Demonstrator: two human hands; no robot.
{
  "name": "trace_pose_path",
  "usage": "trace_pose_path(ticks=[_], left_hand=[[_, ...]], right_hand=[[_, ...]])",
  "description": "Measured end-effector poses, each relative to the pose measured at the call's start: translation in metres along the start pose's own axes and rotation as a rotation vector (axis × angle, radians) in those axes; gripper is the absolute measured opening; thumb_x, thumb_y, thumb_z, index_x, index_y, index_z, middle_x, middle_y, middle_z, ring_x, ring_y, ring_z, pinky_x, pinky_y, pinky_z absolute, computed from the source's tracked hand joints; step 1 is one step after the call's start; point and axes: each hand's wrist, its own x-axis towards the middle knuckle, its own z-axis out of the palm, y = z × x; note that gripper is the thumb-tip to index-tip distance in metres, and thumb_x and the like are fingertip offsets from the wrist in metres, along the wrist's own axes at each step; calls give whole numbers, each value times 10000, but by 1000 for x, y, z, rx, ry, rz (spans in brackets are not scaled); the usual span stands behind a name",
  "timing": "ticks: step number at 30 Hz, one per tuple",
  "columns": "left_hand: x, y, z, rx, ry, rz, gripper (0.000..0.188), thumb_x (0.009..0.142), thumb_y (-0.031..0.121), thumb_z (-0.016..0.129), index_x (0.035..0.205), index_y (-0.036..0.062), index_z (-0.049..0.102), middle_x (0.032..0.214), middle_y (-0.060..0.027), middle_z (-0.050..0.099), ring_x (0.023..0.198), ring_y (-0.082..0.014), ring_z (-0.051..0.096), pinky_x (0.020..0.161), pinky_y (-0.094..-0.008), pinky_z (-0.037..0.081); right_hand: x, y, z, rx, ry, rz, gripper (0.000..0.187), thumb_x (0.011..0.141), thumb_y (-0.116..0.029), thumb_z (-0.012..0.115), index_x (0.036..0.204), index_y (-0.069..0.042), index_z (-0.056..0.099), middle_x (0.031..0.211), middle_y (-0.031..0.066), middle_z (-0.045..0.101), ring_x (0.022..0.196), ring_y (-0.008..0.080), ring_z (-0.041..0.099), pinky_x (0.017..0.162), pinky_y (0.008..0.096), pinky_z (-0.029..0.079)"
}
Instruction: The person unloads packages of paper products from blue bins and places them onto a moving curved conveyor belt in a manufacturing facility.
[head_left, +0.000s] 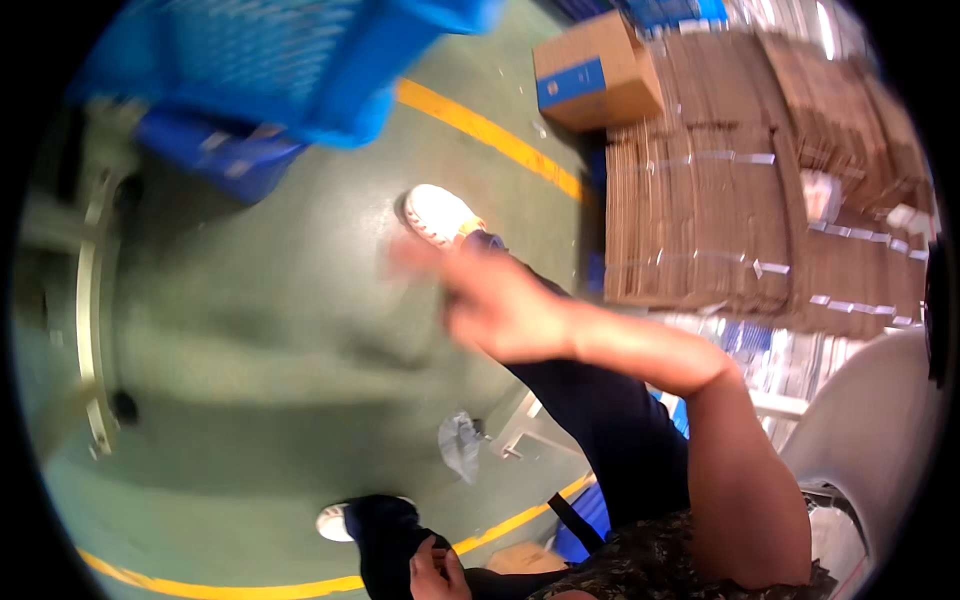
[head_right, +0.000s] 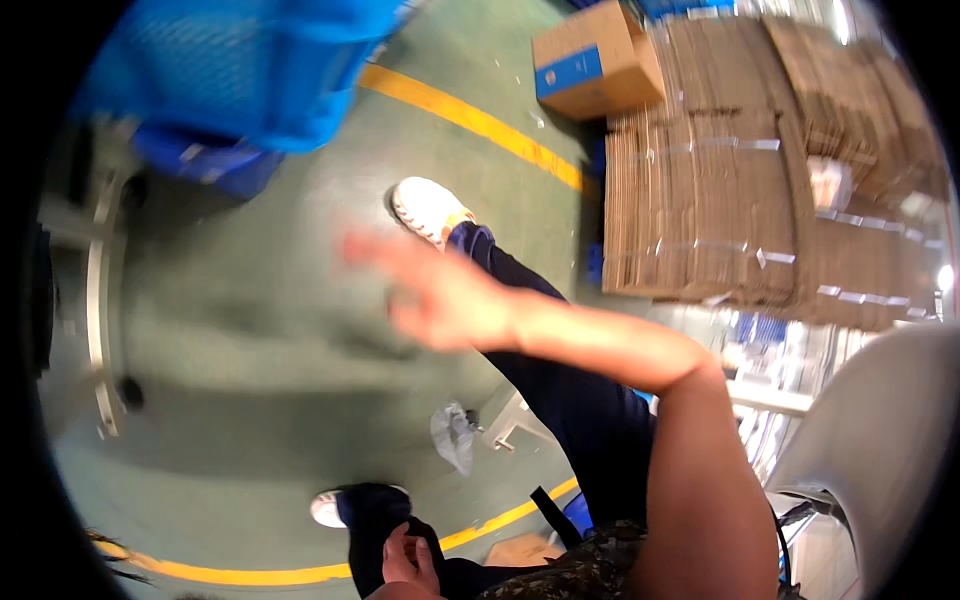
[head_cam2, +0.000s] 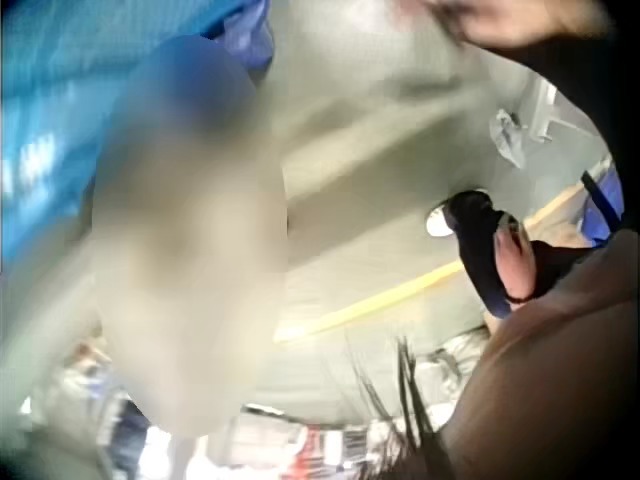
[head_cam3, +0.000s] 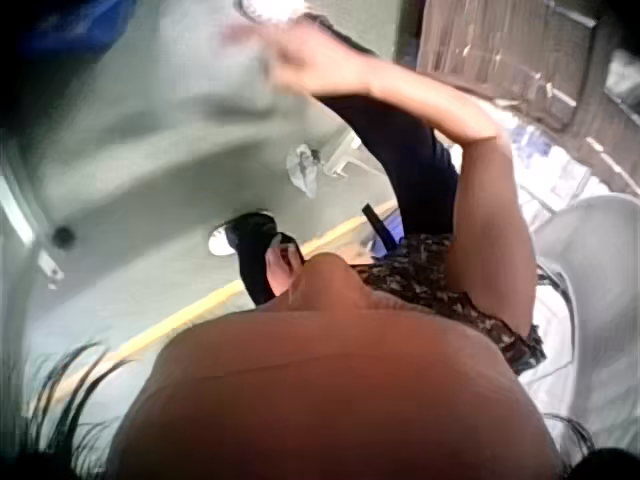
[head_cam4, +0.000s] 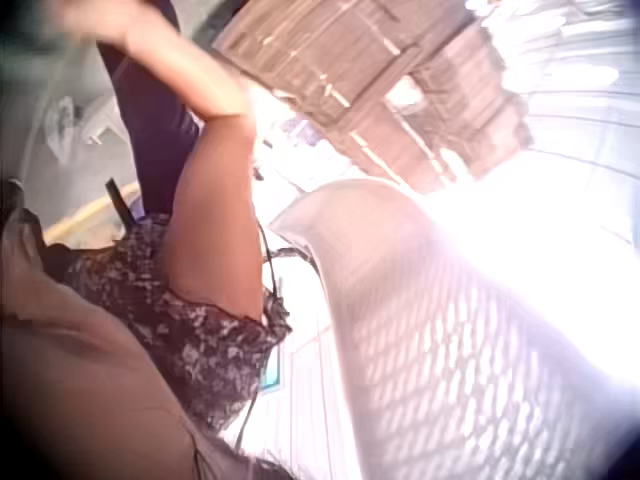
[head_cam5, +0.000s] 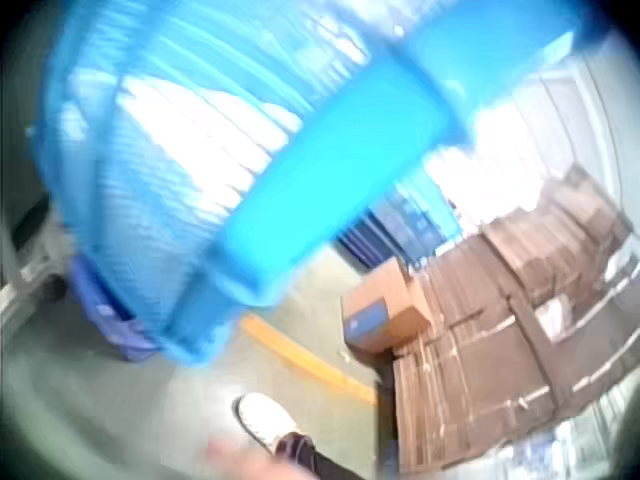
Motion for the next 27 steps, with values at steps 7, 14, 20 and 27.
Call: trace_pose_path(ticks=[7, 14, 20, 27], left_hand=[[86, -67, -36, 305, 64, 60, 342, 943, 308, 681, 1209, 102, 618, 927, -147, 643, 843, -325, 626, 759, -438, 529], [218, -9, -2, 322, -56, -196, 353, 912, 250, 686, 1223, 98, 618, 924, -119, 631, 833, -290, 624, 742, -435, 522], [327, 149, 42, 320, -52, -199, 343, 904, 192, 662, 1229, 93, 620, 970, -132, 635, 857, -312, 633, 768, -444, 526], [344, 341, 30, 370, -34, -228, 344, 894, 125, 635, 1236, 88, 623, 1023, -147, 640, 885, -337, 643, 798, -454, 531]], right_hand=[[-121, -20, 25, 675, -944, -79, 313, 939, -230, 598, 1221, -95, 622, 973, 179, 704, 930, 385, 671, 795, 514, 526], [-102, 38, -57, 489, -623, 144, 244, 839, -167, 574, 972, -65, 752, 943, 164, 732, 967, 346, 707, 793, 490, 569], [-13, 121, -126, 402, -682, -27, 321, 877, -246, 582, 1120, -70, 697, 1020, 184, 717, 987, 379, 681, 818, 500, 540], [103, 223, -193, 62, -483, 66, 200, 950, -193, 527, 1045, -66, 649, 939, 138, 719, 946, 350, 693, 774, 483, 549]])
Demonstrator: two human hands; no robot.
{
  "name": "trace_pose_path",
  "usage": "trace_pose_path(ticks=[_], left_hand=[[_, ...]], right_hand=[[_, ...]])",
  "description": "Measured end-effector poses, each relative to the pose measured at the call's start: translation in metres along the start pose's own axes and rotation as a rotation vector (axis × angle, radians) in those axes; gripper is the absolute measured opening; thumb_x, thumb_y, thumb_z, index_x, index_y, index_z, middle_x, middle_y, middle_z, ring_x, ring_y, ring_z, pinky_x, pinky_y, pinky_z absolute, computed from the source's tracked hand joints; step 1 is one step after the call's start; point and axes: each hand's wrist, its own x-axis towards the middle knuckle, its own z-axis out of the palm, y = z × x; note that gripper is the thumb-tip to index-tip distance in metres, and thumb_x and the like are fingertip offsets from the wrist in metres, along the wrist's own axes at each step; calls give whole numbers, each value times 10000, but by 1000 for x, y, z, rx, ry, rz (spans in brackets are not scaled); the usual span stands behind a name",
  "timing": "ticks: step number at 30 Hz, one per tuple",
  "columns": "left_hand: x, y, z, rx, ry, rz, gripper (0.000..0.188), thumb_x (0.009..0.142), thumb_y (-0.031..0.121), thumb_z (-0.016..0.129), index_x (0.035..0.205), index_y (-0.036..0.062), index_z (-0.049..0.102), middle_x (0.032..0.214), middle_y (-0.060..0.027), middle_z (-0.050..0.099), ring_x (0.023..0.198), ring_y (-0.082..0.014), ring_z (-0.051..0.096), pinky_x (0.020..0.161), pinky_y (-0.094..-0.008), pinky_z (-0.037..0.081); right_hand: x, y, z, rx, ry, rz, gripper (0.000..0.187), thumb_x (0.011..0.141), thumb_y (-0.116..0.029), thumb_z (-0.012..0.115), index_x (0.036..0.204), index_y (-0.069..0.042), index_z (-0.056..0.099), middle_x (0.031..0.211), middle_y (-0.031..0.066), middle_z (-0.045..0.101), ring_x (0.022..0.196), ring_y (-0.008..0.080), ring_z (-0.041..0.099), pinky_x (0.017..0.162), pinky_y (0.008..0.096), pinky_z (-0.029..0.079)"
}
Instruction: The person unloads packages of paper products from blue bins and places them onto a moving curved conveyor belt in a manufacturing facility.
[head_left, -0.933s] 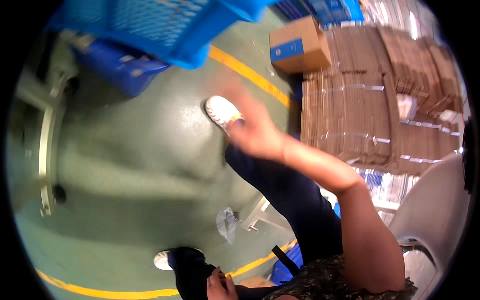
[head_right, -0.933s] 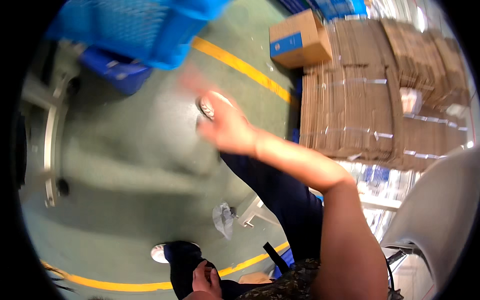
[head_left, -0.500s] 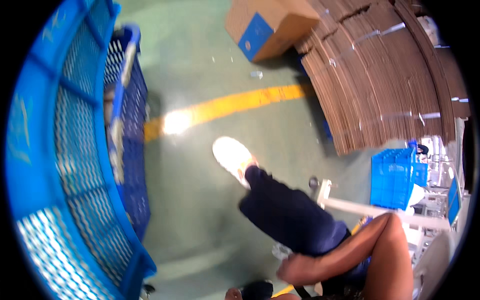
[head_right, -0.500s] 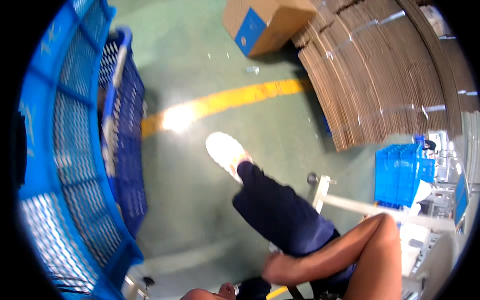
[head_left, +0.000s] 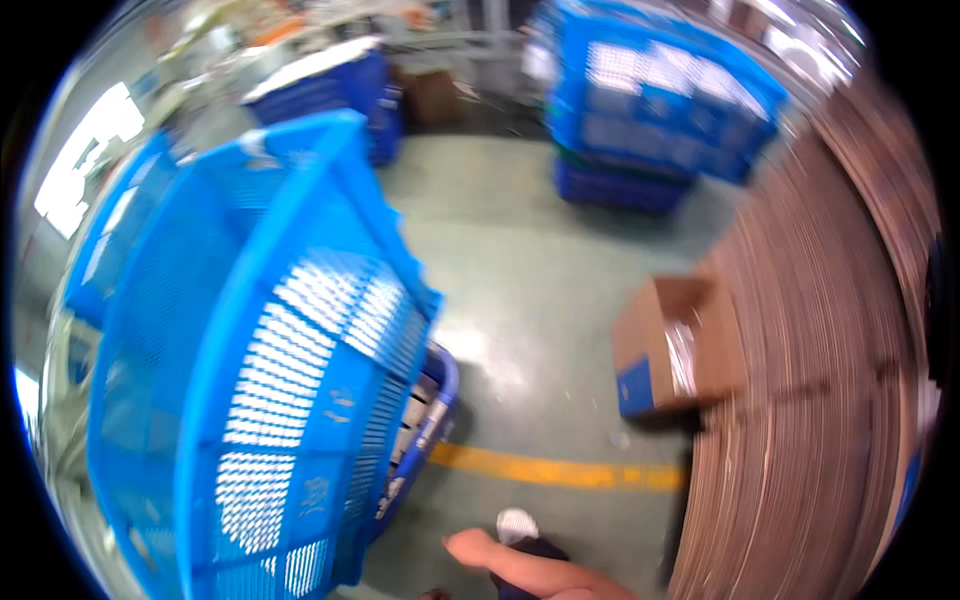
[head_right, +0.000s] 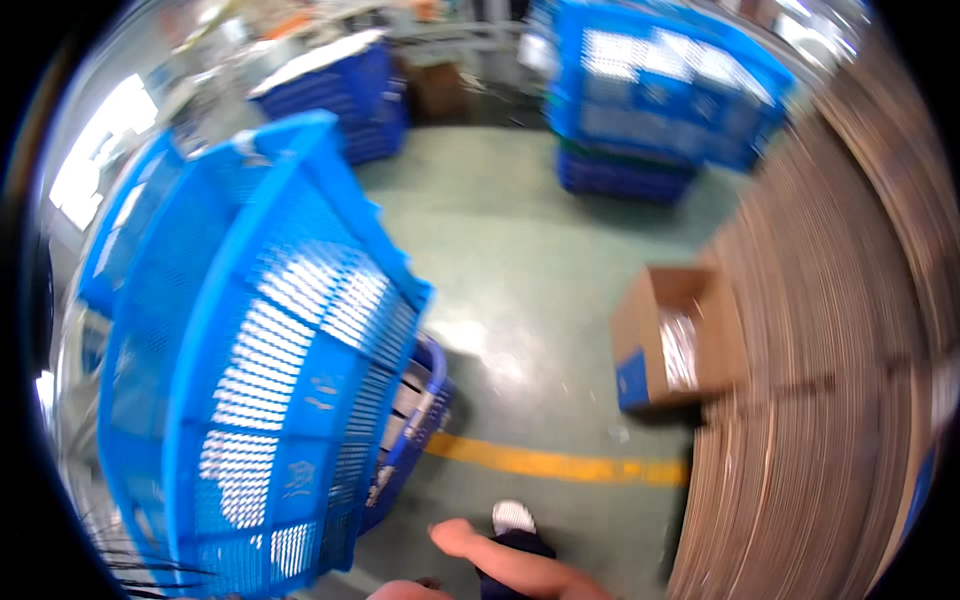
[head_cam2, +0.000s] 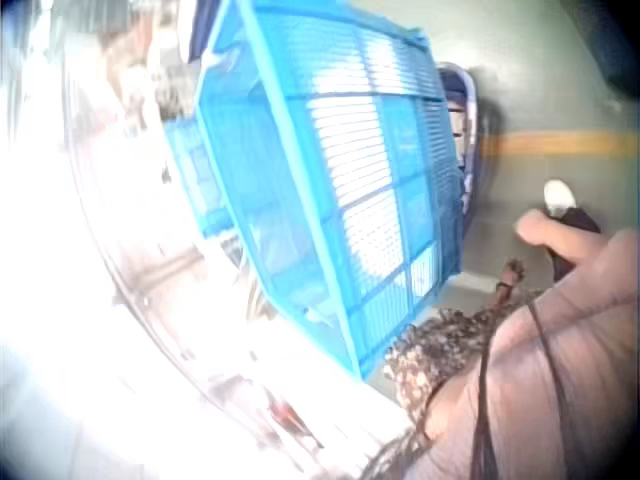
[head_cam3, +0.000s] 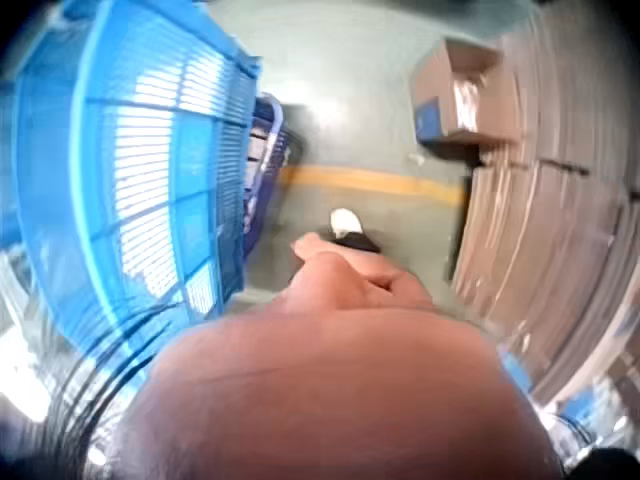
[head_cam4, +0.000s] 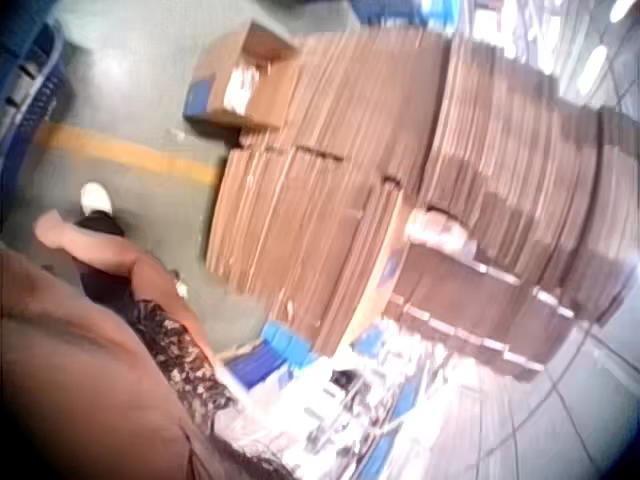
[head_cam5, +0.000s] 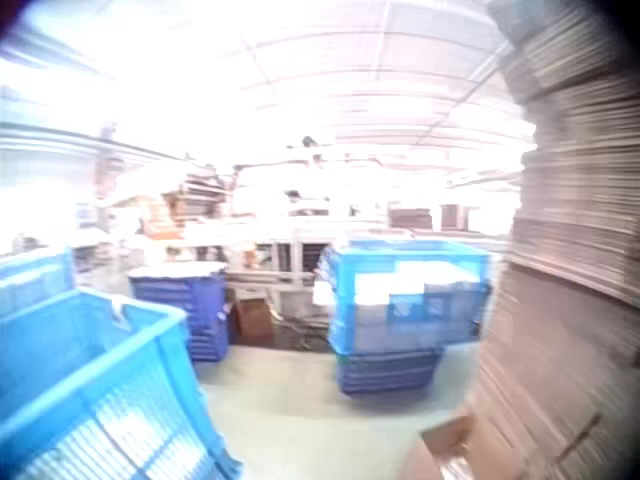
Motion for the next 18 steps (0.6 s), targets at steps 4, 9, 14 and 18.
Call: trace_pose_path(ticks=[4, 9, 14, 18], left_hand=[[-90, 21, -57, 283, 7, -18, 352, 888, 86, 619, 1240, 85, 624, 1054, -156, 643, 901, -351, 648, 815, -459, 533], [-221, 180, -144, 322, 791, 740, 433, 773, 57, 652, 1199, 134, 652, 1169, -118, 629, 1078, -341, 594, 932, -436, 500], [-344, 363, -258, 432, 1634, 857, 432, 751, 47, 716, 1179, 95, 684, 1195, -107, 603, 1129, -324, 568, 1043, -534, 405], [-383, 339, -297, 86, 1606, 167, 427, 879, 288, 679, 1235, 61, 623, 1193, -165, 629, 1115, -359, 574, 1034, -561, 368]], right_hand=[[17, 32, -27, 117, 391, -506, 152, 909, -170, 544, 1007, -102, 639, 1002, 126, 703, 921, 350, 673, 785, 475, 547], [-14, 45, -65, 1, 242, -407, 196, 917, -161, 533, 1059, -93, 650, 1051, 150, 690, 945, 370, 659, 828, 478, 529], [-51, 143, -43, -70, 232, -335, 253, 874, -199, 596, 1084, -95, 693, 1097, 194, 681, 1002, 379, 658, 894, 480, 532], [-112, 177, -115, -118, -211, -245, 318, 839, -127, 634, 1149, -83, 690, 1109, 212, 650, 1084, 406, 607, 949, 469, 504]])
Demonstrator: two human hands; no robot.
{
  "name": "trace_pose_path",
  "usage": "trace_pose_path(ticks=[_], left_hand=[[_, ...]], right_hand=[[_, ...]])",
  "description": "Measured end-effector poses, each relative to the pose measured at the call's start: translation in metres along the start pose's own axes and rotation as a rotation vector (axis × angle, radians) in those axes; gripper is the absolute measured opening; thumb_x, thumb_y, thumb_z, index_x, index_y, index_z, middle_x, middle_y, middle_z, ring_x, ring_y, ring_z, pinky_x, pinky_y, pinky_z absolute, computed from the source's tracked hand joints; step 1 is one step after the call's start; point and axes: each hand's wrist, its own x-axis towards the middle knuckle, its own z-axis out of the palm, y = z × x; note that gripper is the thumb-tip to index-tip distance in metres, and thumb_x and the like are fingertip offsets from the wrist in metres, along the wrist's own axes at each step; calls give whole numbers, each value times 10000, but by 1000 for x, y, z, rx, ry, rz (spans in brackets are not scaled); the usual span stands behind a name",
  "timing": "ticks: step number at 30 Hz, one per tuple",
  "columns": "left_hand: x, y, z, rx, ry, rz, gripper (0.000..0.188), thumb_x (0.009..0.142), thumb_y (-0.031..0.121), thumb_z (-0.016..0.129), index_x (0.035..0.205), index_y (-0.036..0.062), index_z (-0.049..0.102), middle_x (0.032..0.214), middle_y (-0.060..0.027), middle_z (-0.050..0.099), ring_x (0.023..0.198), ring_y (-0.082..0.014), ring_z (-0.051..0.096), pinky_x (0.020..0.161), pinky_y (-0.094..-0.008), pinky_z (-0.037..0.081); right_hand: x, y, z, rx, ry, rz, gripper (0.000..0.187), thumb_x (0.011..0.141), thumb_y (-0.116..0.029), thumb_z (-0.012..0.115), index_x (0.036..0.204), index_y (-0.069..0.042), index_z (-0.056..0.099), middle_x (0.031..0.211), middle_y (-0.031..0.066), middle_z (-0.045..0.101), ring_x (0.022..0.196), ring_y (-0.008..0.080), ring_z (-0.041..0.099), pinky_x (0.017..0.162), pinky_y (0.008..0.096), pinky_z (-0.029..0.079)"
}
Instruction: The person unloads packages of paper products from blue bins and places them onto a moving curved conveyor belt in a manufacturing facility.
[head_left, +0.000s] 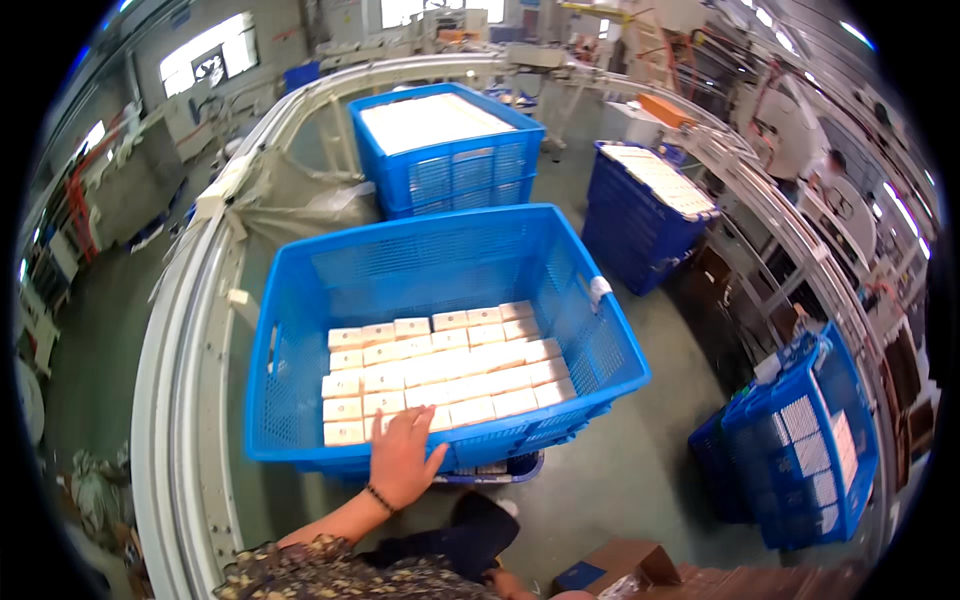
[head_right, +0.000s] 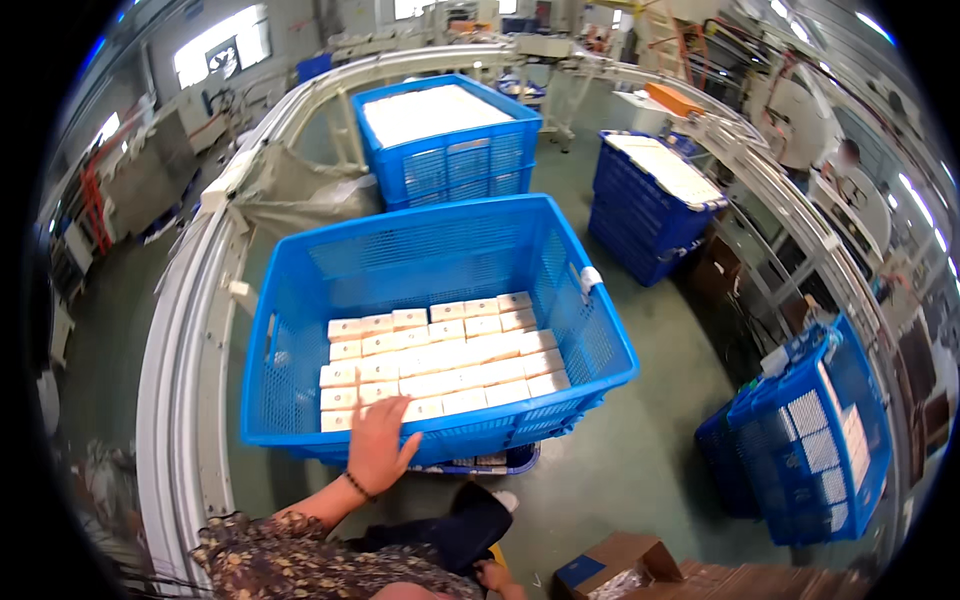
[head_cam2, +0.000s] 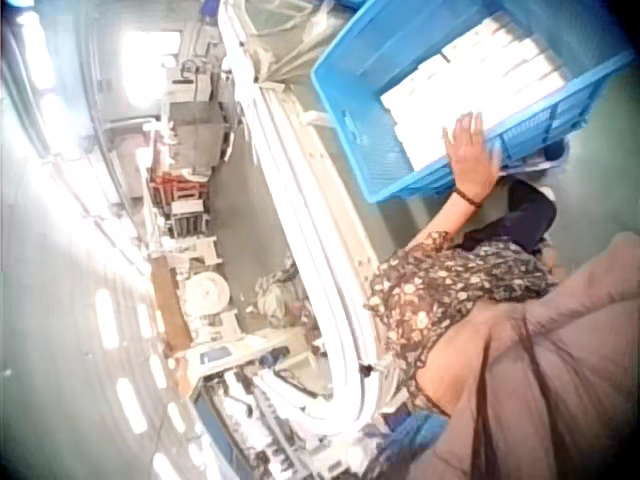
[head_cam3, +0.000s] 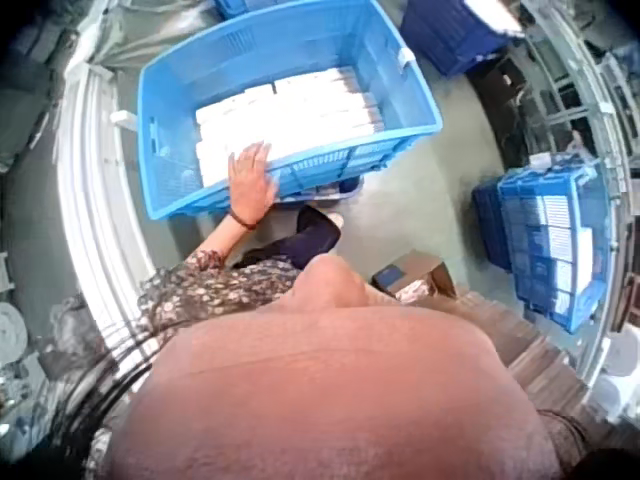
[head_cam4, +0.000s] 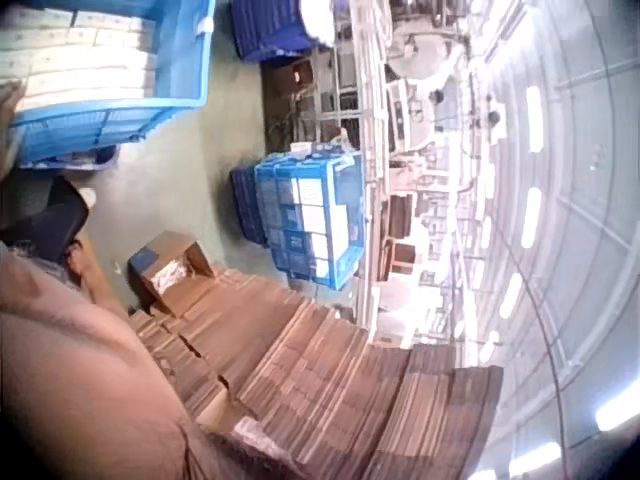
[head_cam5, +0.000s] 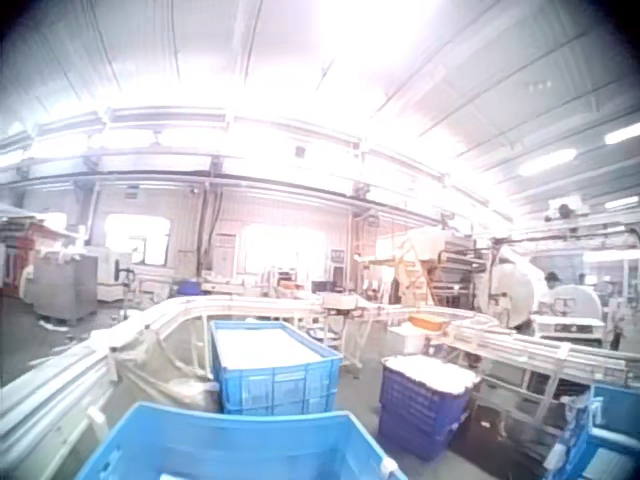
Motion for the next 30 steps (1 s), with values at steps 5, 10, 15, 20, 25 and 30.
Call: trace_pose_path(ticks=[5, 10, 15, 20, 25, 30], left_hand=[[15, 22, 54, 5, -125, -30, 353, 863, 457, 685, 903, 108, 649, 910, -72, 630, 914, -270, 603, 839, -441, 433], [2, 10, 34, 57, -189, -179, 411, 865, 527, 663, 953, 125, 655, 923, -69, 644, 931, -259, 613, 836, -420, 432], [9, 6, 39, 60, -365, -233, 430, 890, 541, 631, 1057, 146, 669, 983, -83, 679, 1012, -277, 631, 934, -446, 438], [-20, -53, -7, 279, -431, -413, 335, 868, 458, 703, 1108, 226, 675, 1032, -62, 688, 1088, -269, 624, 1027, -501, 405], [-32, -64, -12, 236, -406, -394, 297, 852, 422, 716, 1100, 260, 692, 1019, -32, 681, 1059, -264, 615, 983, -513, 399], [-49, -70, -29, 92, -517, -226, 342, 840, 391, 732, 1143, 239, 692, 994, -17, 654, 1030, -259, 594, 876, -474, 436]], right_hand=[[-129, 45, -154, -141, 39, 195, 289, 865, -185, 614, 1117, -72, 696, 1040, 229, 702, 949, 397, 655, 828, 480, 502], [-152, -110, -354, -319, 514, -1, 330, 838, -82, 637, 1166, -54, 662, 1095, 220, 649, 1056, 420, 596, 921, 485, 490], [-58, -306, -470, -474, 684, -625, 522, 803, -75, 739, 1303, -68, 590, 1259, 182, 582, 1219, 404, 518, 1053, 506, 411], [31, -346, -492, -809, 413, -514, 395, 839, -211, 719, 1220, -136, 646, 1140, 113, 653, 1107, 321, 607, 968, 519, 461], [58, -316, -490, -829, 302, -438, 141, 848, -113, 607, 973, -141, 667, 920, 97, 699, 879, 323, 671, 745, 510, 496], [26, -319, -484, -946, 129, -330, 184, 862, -108, 573, 1024, -147, 653, 936, 89, 683, 917, 321, 652, 773, 472, 501]])
